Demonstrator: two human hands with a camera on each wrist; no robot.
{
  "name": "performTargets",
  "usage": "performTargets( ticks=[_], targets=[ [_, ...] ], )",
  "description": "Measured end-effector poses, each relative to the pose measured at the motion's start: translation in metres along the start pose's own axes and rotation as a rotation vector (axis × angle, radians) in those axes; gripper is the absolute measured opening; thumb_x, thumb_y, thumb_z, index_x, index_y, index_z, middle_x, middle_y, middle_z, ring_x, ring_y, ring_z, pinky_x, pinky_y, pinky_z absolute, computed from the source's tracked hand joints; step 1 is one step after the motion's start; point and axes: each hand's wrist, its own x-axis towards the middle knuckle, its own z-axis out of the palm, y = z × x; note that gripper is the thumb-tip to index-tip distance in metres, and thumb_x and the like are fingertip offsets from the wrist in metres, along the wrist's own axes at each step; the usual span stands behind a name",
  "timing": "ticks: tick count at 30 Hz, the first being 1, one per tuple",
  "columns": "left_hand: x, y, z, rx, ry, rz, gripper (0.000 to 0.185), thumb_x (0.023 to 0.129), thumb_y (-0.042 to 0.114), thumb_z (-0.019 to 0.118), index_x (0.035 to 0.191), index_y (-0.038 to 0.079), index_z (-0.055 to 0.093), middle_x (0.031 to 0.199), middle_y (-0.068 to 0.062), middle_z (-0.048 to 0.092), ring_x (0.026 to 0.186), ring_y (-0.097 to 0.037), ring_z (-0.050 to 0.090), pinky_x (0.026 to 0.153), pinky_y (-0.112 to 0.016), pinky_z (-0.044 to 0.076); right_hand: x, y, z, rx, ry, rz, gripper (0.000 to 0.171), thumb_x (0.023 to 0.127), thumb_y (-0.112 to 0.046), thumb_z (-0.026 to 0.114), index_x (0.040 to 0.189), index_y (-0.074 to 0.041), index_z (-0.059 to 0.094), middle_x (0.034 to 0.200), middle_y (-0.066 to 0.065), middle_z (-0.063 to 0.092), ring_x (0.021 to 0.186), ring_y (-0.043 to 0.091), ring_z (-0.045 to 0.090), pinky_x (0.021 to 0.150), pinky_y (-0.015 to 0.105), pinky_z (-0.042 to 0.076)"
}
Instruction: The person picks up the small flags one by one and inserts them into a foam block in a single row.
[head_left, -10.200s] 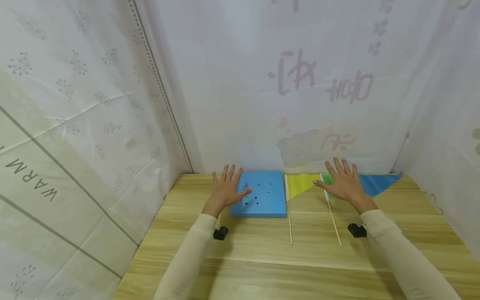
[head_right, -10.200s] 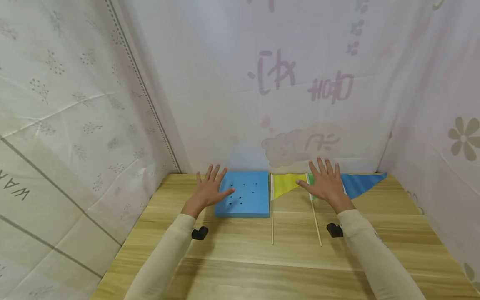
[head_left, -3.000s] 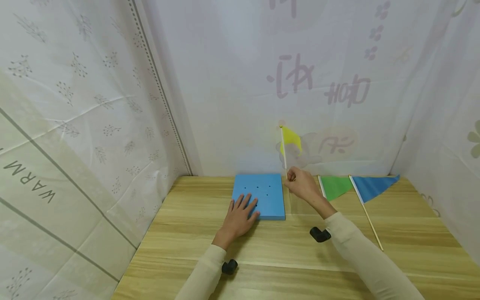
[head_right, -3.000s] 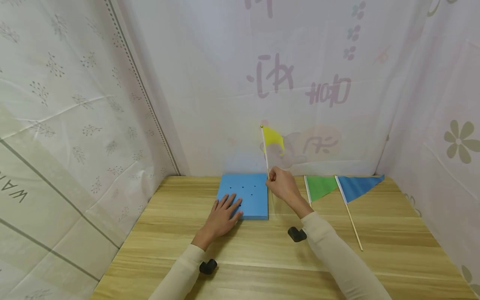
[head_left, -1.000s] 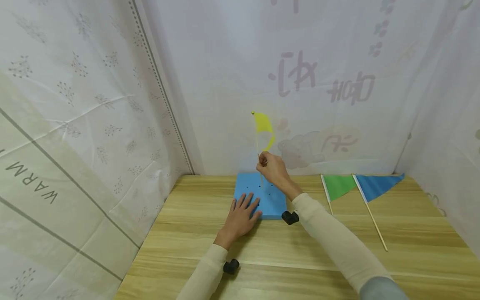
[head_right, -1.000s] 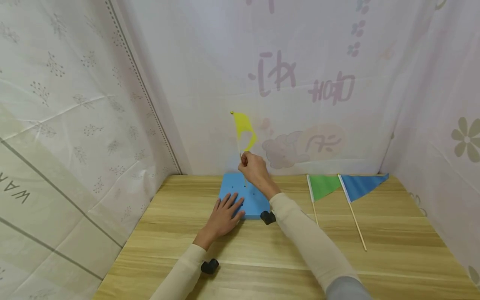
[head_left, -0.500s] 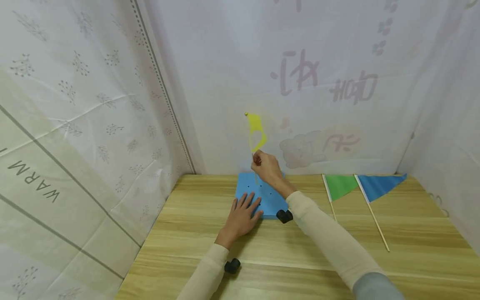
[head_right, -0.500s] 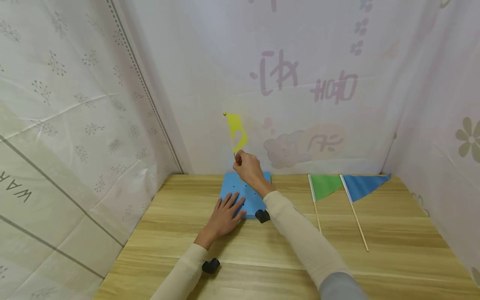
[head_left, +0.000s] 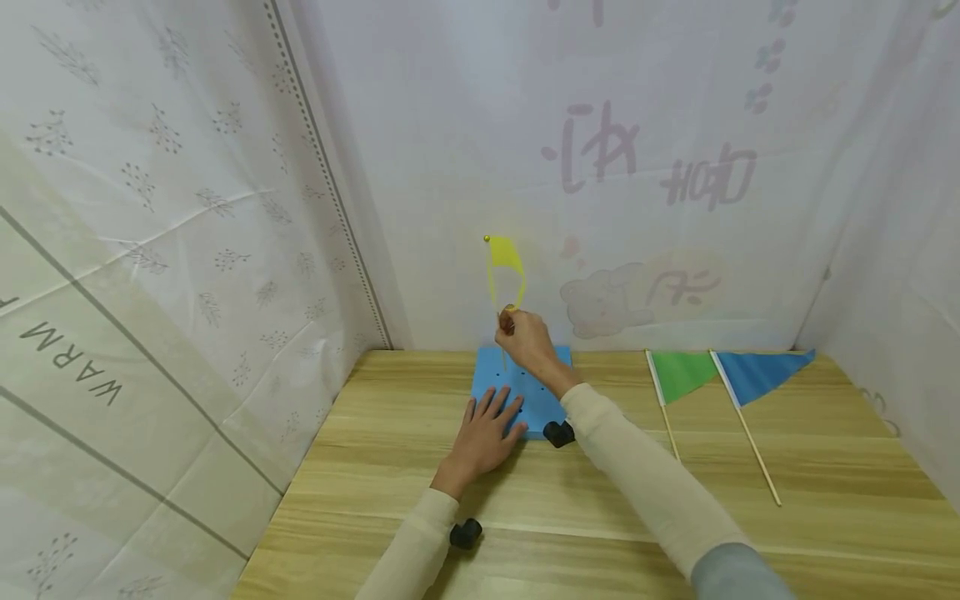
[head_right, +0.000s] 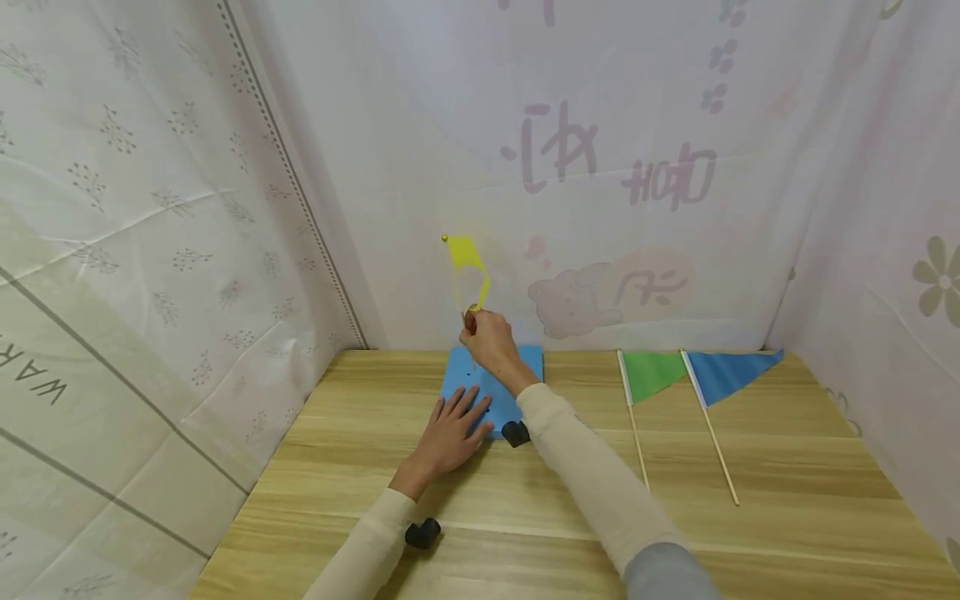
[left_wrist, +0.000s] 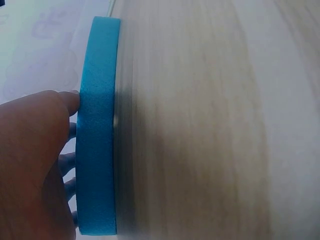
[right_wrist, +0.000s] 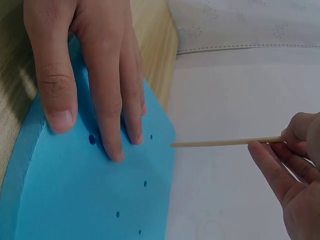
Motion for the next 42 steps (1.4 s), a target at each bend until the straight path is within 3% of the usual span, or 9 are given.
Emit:
performTargets(
  ticks=[7,15,24,35,42],
  targets=[
    [0.0,0.0,0.0,0.001,0.009,0.005,0.058,0.114,0.046,0.047,0.166,0.021,0.043,0.176,-0.01,0.031,0.164,-0.039,0.024,0.131,-0.068,0.019,0.001,0.002,0.014,0.019,0.004,0.034,0.01,0.105,-0.011,0.063,0.099,-0.007,0.07,0.105,0.013,0.077,0.092,0.028,0.075,0.081,0.042,0.062],
    [-0.001,0.002,-0.002,-0.002,-0.004,-0.005,0.058,0.114,0.047,0.046,0.166,0.022,0.042,0.176,-0.009,0.03,0.165,-0.038,0.023,0.131,-0.067,0.019,0.003,0.007,0.024,0.023,0.015,0.033,0.013,0.105,-0.013,0.066,0.113,-0.004,0.071,0.11,0.013,0.076,0.101,0.028,0.075,0.086,0.043,0.063],
    [-0.001,0.002,-0.001,-0.001,0.011,0.003,0.057,0.114,0.047,0.047,0.166,0.023,0.043,0.176,-0.009,0.031,0.164,-0.04,0.024,0.131,-0.068,0.02,0.0,0.013,0.03,0.01,0.017,-0.014,0.006,0.105,-0.009,0.065,0.099,-0.009,0.065,0.097,0.012,0.074,0.088,0.026,0.073,0.076,0.04,0.06],
    [-0.001,0.0,0.0,-0.002,0.017,0.008,0.057,0.114,0.046,0.047,0.166,0.022,0.043,0.176,-0.01,0.031,0.164,-0.04,0.025,0.13,-0.069,0.021,-0.002,0.016,0.034,-0.009,-0.013,0.046,0.013,0.108,-0.014,0.065,0.111,-0.003,0.071,0.109,0.015,0.076,0.098,0.028,0.075,0.085,0.042,0.063],
    [-0.001,-0.001,0.001,-0.009,0.026,0.018,0.057,0.113,0.045,0.049,0.165,0.02,0.045,0.175,-0.012,0.032,0.163,-0.042,0.026,0.13,-0.07,0.021,-0.002,0.018,0.037,-0.023,-0.025,0.03,0.017,0.108,-0.018,0.067,0.115,-0.004,0.072,0.112,0.014,0.076,0.103,0.028,0.075,0.088,0.042,0.063]
  ],
)
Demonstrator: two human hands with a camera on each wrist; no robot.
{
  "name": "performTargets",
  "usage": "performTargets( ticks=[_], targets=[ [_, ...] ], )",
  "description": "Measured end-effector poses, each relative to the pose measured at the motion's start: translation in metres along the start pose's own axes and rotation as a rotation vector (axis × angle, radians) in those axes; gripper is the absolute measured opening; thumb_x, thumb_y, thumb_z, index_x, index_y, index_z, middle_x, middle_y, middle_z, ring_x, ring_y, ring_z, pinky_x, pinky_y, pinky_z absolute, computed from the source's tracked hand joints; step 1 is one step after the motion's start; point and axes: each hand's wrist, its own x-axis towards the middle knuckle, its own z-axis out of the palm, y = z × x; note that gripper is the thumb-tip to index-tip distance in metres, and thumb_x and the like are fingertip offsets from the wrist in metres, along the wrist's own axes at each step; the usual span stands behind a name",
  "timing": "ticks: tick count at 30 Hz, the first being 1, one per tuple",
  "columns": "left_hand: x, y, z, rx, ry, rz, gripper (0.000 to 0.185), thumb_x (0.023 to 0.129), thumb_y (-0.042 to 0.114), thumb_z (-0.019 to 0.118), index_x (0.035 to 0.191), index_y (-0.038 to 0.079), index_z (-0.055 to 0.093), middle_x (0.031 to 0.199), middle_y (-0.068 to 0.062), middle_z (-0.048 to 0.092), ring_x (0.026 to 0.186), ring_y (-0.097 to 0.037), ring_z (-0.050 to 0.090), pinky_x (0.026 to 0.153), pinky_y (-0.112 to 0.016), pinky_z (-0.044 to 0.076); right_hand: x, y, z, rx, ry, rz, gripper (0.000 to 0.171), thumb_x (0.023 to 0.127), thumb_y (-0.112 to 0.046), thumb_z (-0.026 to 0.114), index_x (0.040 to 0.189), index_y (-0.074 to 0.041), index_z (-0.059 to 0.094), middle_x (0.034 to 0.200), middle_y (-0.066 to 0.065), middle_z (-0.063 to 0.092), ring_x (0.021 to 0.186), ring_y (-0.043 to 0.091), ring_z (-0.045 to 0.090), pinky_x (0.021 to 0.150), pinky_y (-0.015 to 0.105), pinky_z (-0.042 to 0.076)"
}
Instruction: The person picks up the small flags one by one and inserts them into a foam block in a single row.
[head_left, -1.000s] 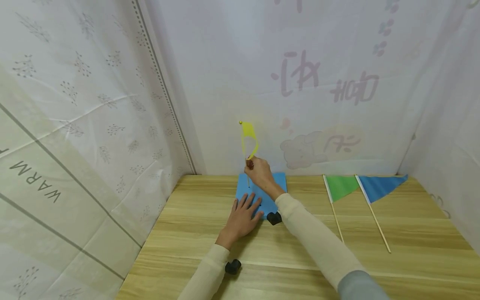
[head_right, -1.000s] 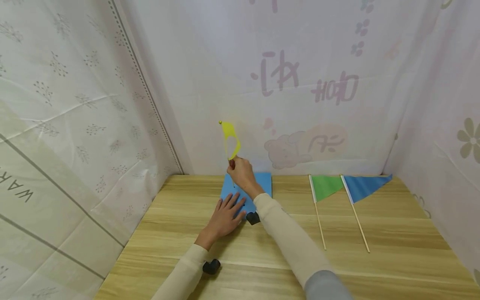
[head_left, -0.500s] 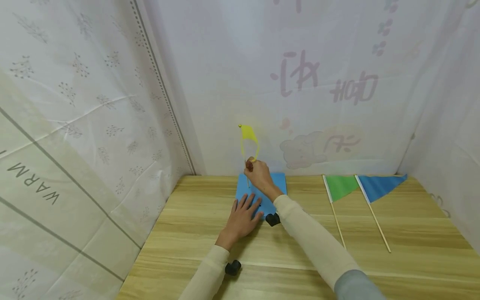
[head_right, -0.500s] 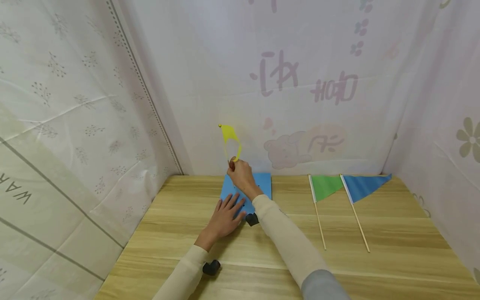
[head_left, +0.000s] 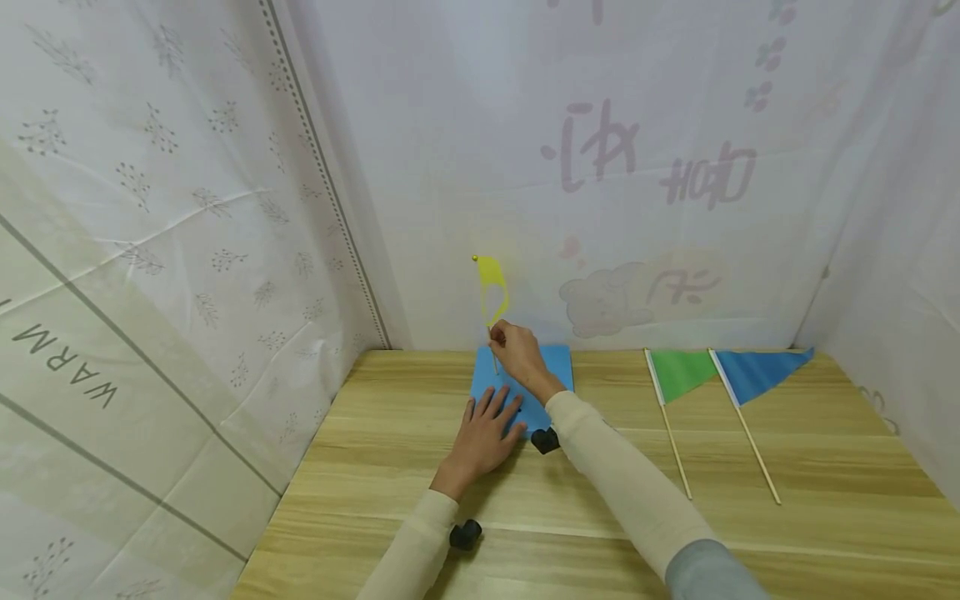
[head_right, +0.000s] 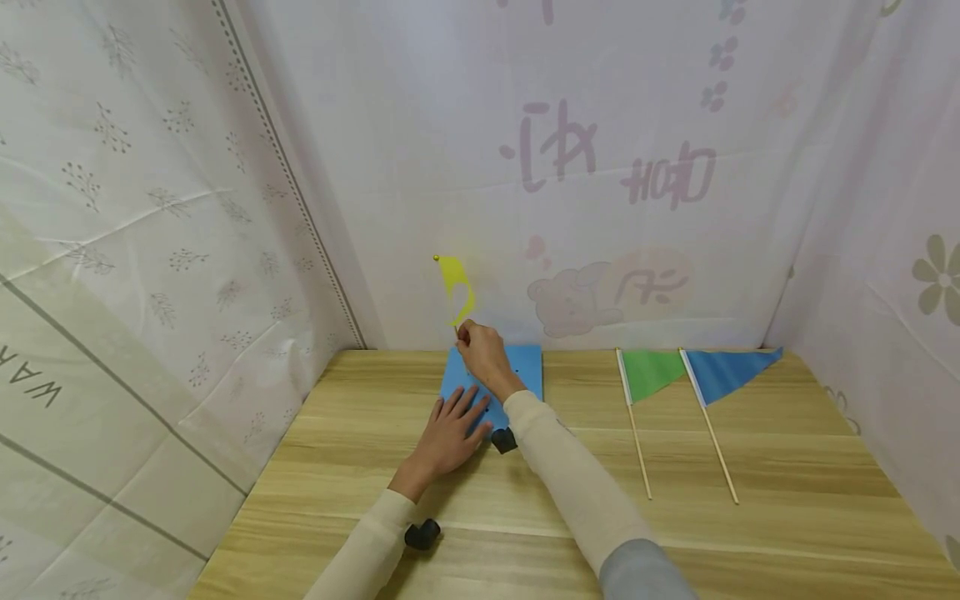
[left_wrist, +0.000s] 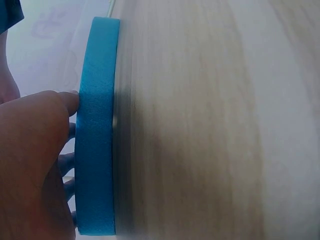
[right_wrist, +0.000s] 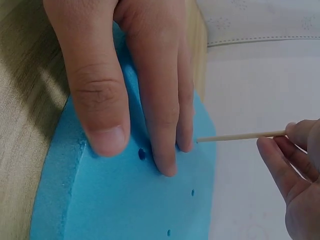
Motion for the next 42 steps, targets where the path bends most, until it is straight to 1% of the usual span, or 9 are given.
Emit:
performTargets(
  ticks=[4,7,13,17,24,27,31,38,42],
  targets=[
    [0.0,0.001,0.0,-0.002,-0.007,0.0,0.057,0.114,0.045,0.048,0.165,0.02,0.044,0.176,-0.012,0.031,0.163,-0.042,0.025,0.13,-0.069,0.02,0.0,0.001,-0.001,0.002,0.009,-0.01,0.015,0.107,-0.018,0.068,0.112,-0.004,0.072,0.108,0.012,0.077,0.099,0.027,0.075,0.086,0.042,0.063],
    [0.001,0.001,-0.001,-0.002,-0.009,-0.004,0.057,0.114,0.045,0.048,0.165,0.021,0.043,0.176,-0.011,0.03,0.164,-0.041,0.024,0.13,-0.069,0.019,0.0,0.001,-0.001,0.002,0.014,-0.011,0.016,0.106,-0.019,0.07,0.111,-0.005,0.073,0.108,0.012,0.077,0.099,0.027,0.075,0.086,0.042,0.063],
    [0.002,0.001,0.001,-0.004,0.014,0.011,0.057,0.113,0.045,0.049,0.164,0.02,0.046,0.175,-0.013,0.033,0.163,-0.042,0.026,0.129,-0.071,0.021,0.001,0.002,-0.002,0.0,0.016,0.01,0.021,0.105,-0.02,0.071,0.116,-0.003,0.076,0.112,0.012,0.078,0.104,0.028,0.076,0.089,0.042,0.064],
    [0.003,0.001,0.003,-0.004,0.015,0.012,0.057,0.113,0.045,0.049,0.164,0.02,0.047,0.175,-0.013,0.033,0.163,-0.042,0.026,0.129,-0.071,0.021,0.001,0.003,-0.004,0.01,0.007,0.015,0.022,0.105,-0.02,0.071,0.118,-0.002,0.076,0.114,0.012,0.078,0.105,0.028,0.076,0.09,0.043,0.064],
    [0.003,0.002,0.002,0.002,-0.004,-0.006,0.057,0.114,0.046,0.048,0.165,0.022,0.045,0.175,-0.01,0.032,0.164,-0.04,0.025,0.13,-0.068,0.02,0.0,0.007,-0.01,0.012,0.012,-0.009,0.014,0.105,-0.016,0.071,0.115,-0.006,0.075,0.113,0.012,0.077,0.104,0.027,0.076,0.089,0.042,0.064],
    [0.003,0.002,0.002,0.013,-0.003,-0.009,0.057,0.113,0.046,0.048,0.165,0.022,0.045,0.175,-0.01,0.033,0.163,-0.039,0.026,0.13,-0.068,0.021,-0.001,0.011,-0.016,0.007,0.034,-0.033,0.012,0.104,-0.014,0.071,0.113,-0.007,0.075,0.11,0.012,0.078,0.102,0.028,0.076,0.088,0.043,0.064],
    [0.003,0.003,0.002,0.009,-0.012,-0.02,0.058,0.113,0.047,0.047,0.165,0.022,0.044,0.176,-0.009,0.032,0.164,-0.038,0.024,0.131,-0.067,0.019,-0.004,0.018,-0.026,0.013,0.057,-0.046,0.011,0.104,-0.012,0.071,0.111,-0.005,0.075,0.107,0.012,0.078,0.099,0.028,0.076,0.086,0.044,0.064],
    [0.002,0.003,0.001,-0.021,-0.01,-0.024,0.058,0.113,0.045,0.048,0.165,0.019,0.044,0.176,-0.012,0.032,0.164,-0.041,0.024,0.13,-0.069,0.018,-0.01,0.029,-0.048,0.002,0.052,-0.007,0.011,0.105,-0.015,0.068,0.107,-0.008,0.075,0.102,0.011,0.077,0.096,0.028,0.073,0.085,0.044,0.062],
    [0.001,0.002,0.0,-0.032,-0.005,-0.023,0.058,0.113,0.044,0.049,0.165,0.018,0.044,0.176,-0.012,0.031,0.164,-0.042,0.023,0.13,-0.069,0.018,-0.013,0.034,-0.061,-0.008,0.06,-0.012,0.012,0.105,-0.015,0.064,0.104,-0.009,0.074,0.098,0.009,0.075,0.092,0.026,0.071,0.083,0.044,0.06]
  ],
)
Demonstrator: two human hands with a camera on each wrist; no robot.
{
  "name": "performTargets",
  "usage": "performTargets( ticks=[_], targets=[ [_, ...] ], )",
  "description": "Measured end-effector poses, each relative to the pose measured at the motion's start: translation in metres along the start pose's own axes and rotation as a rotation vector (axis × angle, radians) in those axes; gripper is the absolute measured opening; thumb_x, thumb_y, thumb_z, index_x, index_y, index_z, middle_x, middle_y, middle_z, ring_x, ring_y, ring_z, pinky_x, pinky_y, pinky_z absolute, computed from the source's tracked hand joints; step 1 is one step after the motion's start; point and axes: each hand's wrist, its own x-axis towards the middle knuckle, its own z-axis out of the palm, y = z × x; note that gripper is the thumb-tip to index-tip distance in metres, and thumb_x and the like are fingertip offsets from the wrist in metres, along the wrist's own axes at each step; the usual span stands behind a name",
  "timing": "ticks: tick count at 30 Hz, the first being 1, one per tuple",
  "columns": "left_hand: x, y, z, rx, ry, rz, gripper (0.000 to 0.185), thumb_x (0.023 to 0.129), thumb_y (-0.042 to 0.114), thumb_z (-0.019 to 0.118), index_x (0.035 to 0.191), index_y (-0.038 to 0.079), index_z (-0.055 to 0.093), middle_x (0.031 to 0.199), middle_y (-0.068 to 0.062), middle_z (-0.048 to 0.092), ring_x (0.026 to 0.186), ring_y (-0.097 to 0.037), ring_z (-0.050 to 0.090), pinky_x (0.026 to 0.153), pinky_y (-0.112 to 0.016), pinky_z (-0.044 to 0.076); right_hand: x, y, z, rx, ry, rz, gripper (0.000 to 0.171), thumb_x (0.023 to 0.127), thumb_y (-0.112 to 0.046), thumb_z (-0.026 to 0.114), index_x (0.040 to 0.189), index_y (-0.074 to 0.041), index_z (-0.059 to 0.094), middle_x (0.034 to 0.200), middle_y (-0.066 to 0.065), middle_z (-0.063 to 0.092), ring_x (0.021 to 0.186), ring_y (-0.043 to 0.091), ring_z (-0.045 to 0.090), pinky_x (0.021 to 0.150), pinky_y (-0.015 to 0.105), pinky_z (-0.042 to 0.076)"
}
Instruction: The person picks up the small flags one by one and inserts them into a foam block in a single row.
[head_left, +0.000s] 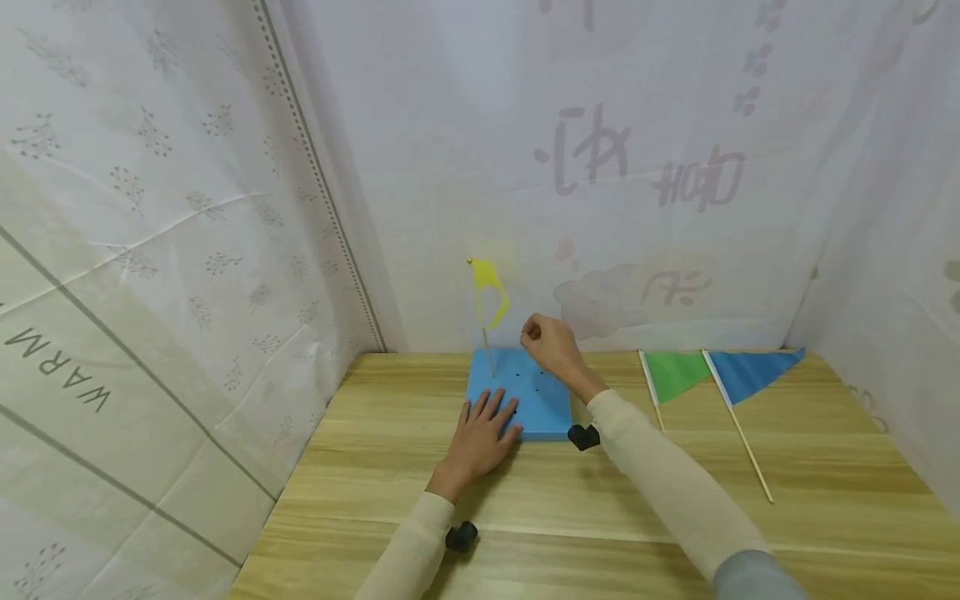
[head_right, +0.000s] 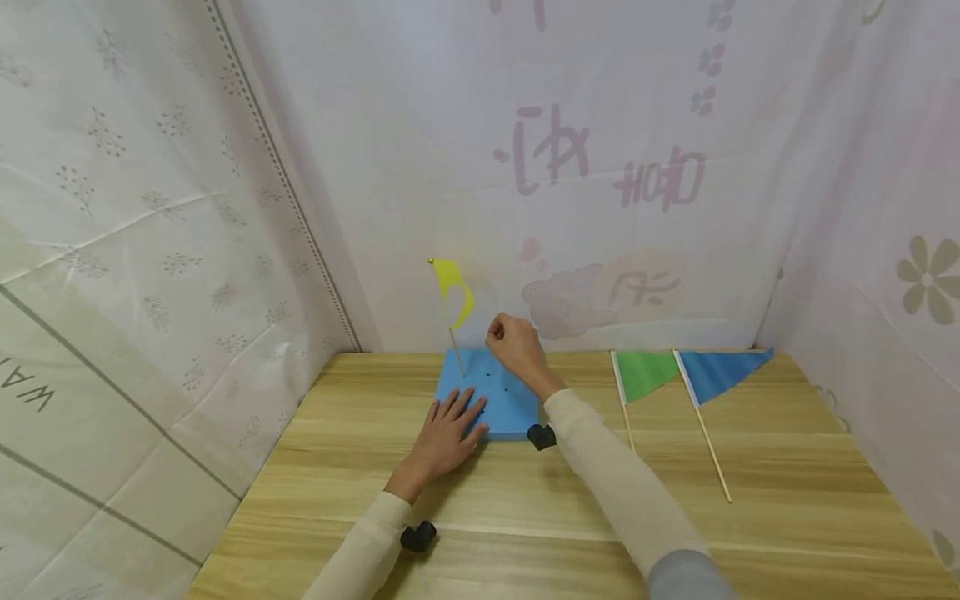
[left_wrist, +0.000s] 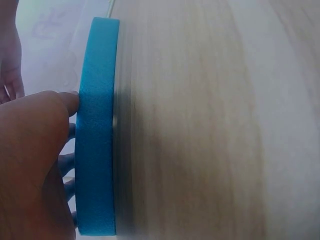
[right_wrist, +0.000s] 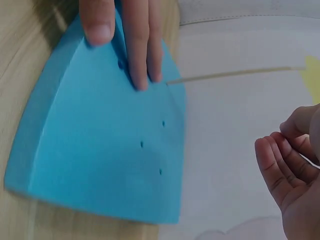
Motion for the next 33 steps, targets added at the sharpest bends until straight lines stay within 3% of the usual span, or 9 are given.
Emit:
performTargets(
  ticks=[19,33],
  targets=[
    [0.001,-0.003,0.0,0.011,-0.008,0.008,0.06,0.114,0.047,0.045,0.167,0.02,0.04,0.177,-0.011,0.027,0.165,-0.04,0.02,0.132,-0.067,0.015,-0.025,0.035,-0.073,-0.04,0.021,0.013,0.015,0.104,-0.015,0.063,0.103,-0.005,0.073,0.097,0.014,0.075,0.09,0.03,0.071,0.081,0.048,0.06],
    [0.0,-0.001,0.001,0.013,-0.023,-0.009,0.059,0.114,0.048,0.045,0.167,0.022,0.04,0.177,-0.009,0.027,0.166,-0.038,0.019,0.133,-0.066,0.015,-0.063,0.066,-0.102,-0.094,0.01,0.031,0.013,0.104,-0.013,0.065,0.101,-0.003,0.072,0.093,0.014,0.074,0.084,0.028,0.069,0.076,0.047,0.058]
  ],
)
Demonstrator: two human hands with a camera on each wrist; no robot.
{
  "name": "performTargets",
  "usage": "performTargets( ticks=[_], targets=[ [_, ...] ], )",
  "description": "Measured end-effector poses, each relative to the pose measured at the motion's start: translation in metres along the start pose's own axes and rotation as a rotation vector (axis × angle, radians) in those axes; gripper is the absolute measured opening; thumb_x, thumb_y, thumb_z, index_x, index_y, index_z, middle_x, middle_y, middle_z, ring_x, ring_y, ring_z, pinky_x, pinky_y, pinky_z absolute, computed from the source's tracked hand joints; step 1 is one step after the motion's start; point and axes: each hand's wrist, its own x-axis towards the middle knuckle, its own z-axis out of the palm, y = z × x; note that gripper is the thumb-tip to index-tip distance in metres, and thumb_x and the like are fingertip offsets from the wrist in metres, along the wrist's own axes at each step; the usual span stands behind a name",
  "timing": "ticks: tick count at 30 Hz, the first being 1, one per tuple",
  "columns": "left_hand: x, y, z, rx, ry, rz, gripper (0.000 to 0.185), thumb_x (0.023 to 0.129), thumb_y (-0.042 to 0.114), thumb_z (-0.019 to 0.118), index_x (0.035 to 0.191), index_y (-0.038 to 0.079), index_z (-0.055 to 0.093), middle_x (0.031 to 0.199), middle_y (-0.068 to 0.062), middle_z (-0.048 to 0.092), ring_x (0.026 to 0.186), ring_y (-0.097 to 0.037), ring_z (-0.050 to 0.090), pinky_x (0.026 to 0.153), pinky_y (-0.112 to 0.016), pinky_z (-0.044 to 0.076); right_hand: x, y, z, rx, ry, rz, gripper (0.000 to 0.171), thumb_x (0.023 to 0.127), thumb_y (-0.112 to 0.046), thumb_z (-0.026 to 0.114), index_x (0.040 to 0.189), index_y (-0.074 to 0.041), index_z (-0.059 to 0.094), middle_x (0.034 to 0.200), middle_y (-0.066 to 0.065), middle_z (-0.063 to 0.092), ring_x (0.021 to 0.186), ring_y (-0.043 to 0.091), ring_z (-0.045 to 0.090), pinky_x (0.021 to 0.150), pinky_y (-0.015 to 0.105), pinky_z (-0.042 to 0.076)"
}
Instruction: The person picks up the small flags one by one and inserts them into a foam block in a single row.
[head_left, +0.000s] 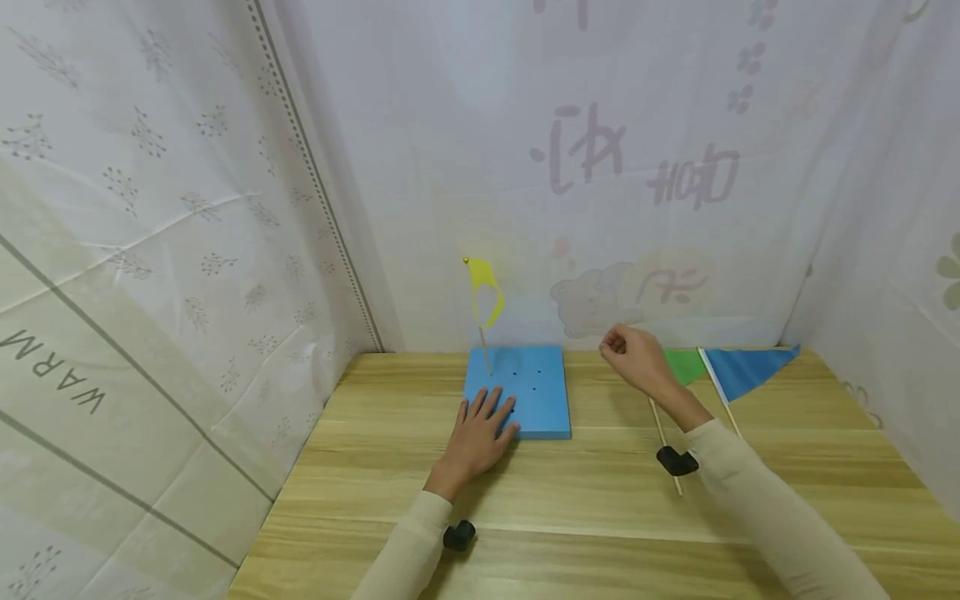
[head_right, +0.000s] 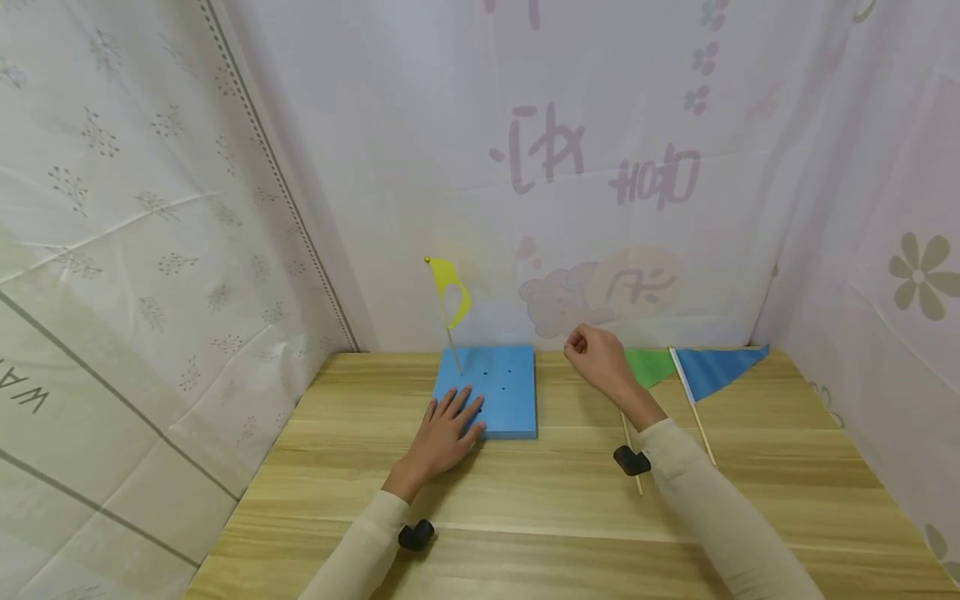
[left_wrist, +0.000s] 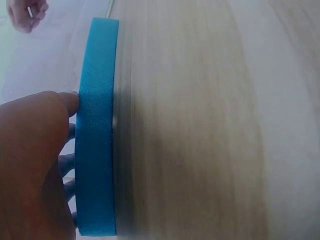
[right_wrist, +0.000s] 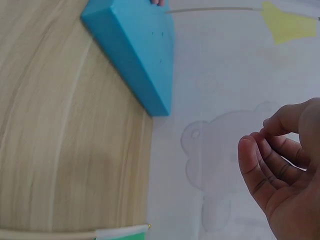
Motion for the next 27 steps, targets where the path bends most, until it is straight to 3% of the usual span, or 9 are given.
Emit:
performTargets(
  ticks=[9,21,27],
  targets=[
    [-0.001,0.0,0.0,0.007,0.004,0.001,0.059,0.114,0.047,0.046,0.167,0.02,0.041,0.177,-0.01,0.029,0.165,-0.04,0.021,0.132,-0.066,0.015,-0.02,0.022,-0.013,-0.008,-0.012,0.044,0.013,0.105,-0.014,0.065,0.103,-0.003,0.073,0.093,0.013,0.074,0.084,0.025,0.069,0.072,0.038,0.056],
    [-0.003,0.001,-0.001,-0.003,0.0,-0.006,0.059,0.114,0.046,0.046,0.167,0.021,0.041,0.177,-0.01,0.029,0.166,-0.039,0.02,0.133,-0.066,0.015,-0.049,0.046,-0.029,-0.039,-0.08,0.142,0.018,0.106,-0.018,0.062,0.107,-0.002,0.071,0.099,0.015,0.074,0.089,0.029,0.07,0.071,0.037,0.054],
    [-0.002,0.001,-0.002,-0.014,0.012,0.013,0.059,0.114,0.046,0.047,0.166,0.019,0.042,0.176,-0.012,0.029,0.165,-0.041,0.021,0.132,-0.068,0.015,-0.063,0.061,-0.028,-0.057,-0.082,0.132,0.013,0.105,-0.013,0.067,0.104,-0.001,0.072,0.094,0.013,0.073,0.084,0.025,0.069,0.069,0.038,0.055]
  ],
)
